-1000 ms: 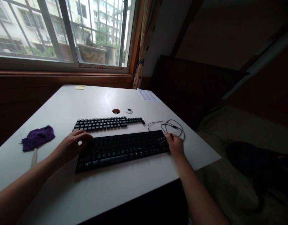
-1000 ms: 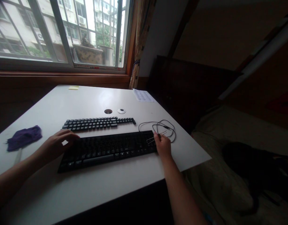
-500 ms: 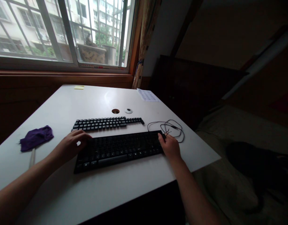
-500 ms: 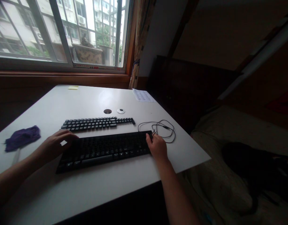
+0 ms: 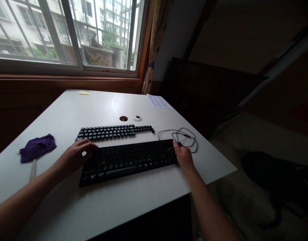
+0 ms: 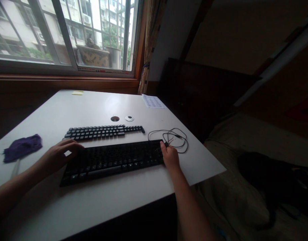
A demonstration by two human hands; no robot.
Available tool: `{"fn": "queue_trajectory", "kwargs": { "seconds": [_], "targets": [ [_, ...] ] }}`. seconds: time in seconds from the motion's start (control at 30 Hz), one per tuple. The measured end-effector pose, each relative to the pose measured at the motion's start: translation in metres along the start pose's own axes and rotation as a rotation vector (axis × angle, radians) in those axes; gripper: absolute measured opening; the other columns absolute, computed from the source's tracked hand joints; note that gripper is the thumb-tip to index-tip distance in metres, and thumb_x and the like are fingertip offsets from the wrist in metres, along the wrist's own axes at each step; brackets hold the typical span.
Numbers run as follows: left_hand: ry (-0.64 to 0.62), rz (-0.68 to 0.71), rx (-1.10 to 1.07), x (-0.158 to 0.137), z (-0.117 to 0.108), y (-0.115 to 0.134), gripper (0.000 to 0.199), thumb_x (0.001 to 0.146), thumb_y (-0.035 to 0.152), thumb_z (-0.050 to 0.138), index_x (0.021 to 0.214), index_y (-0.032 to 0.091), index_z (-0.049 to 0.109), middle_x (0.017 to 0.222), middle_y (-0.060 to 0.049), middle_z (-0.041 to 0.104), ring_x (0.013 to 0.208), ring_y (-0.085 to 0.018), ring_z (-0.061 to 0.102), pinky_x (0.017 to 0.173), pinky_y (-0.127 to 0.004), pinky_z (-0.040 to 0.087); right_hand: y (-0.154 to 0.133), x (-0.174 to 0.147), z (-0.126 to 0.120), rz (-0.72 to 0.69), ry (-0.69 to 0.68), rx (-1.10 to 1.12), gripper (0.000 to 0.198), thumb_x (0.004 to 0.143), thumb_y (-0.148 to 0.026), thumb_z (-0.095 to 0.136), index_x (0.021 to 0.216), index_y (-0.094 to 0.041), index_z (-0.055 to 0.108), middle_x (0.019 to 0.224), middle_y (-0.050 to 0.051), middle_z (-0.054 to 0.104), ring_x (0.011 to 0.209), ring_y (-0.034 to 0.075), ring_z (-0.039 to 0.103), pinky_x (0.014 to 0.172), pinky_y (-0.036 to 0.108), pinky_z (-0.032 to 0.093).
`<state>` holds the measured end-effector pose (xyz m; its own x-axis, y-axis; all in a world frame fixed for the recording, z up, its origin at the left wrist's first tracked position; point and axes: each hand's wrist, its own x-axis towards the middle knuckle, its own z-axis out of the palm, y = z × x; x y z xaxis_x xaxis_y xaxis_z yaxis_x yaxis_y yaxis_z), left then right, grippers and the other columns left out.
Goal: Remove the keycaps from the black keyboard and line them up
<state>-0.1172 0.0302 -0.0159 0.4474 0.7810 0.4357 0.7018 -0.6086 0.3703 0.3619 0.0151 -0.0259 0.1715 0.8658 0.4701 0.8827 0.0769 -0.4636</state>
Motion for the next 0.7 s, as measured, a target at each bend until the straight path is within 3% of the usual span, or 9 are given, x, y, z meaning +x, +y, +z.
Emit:
{"fn": "queue_trajectory", "kwargs": {
  "seconds": [0.2,0.37,0.7],
  "targets": [
    [0.002,-0.005,0.0,-0.0008,0.0015,-0.0027,0.02,0.087,0.027,0.052,0.096,0.021,0.07,0.092,-0.007,0.066,0.082,-0.02,0.061,0.071,-0.03,0.051,0.0016,-0.0002,0.0001,0.019,0.005,0.036,0.059,0.093,-0.063,0.037,0.051,-0.023,0.043,0.048,0.004,0.054,0.049,0.018,0.051,0.05,0.028,0.031],
    [-0.013,-0.008,0.002,-0.0016,0.0014,-0.0036,0.02,0.088,0.026,0.052,0.097,0.021,0.069,0.093,-0.006,0.066,0.083,-0.02,0.062,0.073,-0.03,0.051,0.0018,-0.0002,-0.0003,0.127,0.033,0.119,0.058,0.093,-0.062,0.039,0.05,-0.023,0.041,0.044,0.002,0.049,0.046,0.017,0.049,0.05,0.028,0.033],
    [-0.01,0.005,0.029,-0.0017,0.002,-0.0025,0.021,0.09,0.026,0.05,0.096,0.021,0.069,0.093,-0.007,0.066,0.083,-0.02,0.061,0.073,-0.031,0.051,-0.0079,-0.0036,-0.0041,0.001,0.064,0.044,0.055,0.094,-0.056,0.041,0.051,-0.022,0.042,0.051,0.004,0.055,0.05,0.017,0.05,0.052,0.028,0.032]
  ]
}}
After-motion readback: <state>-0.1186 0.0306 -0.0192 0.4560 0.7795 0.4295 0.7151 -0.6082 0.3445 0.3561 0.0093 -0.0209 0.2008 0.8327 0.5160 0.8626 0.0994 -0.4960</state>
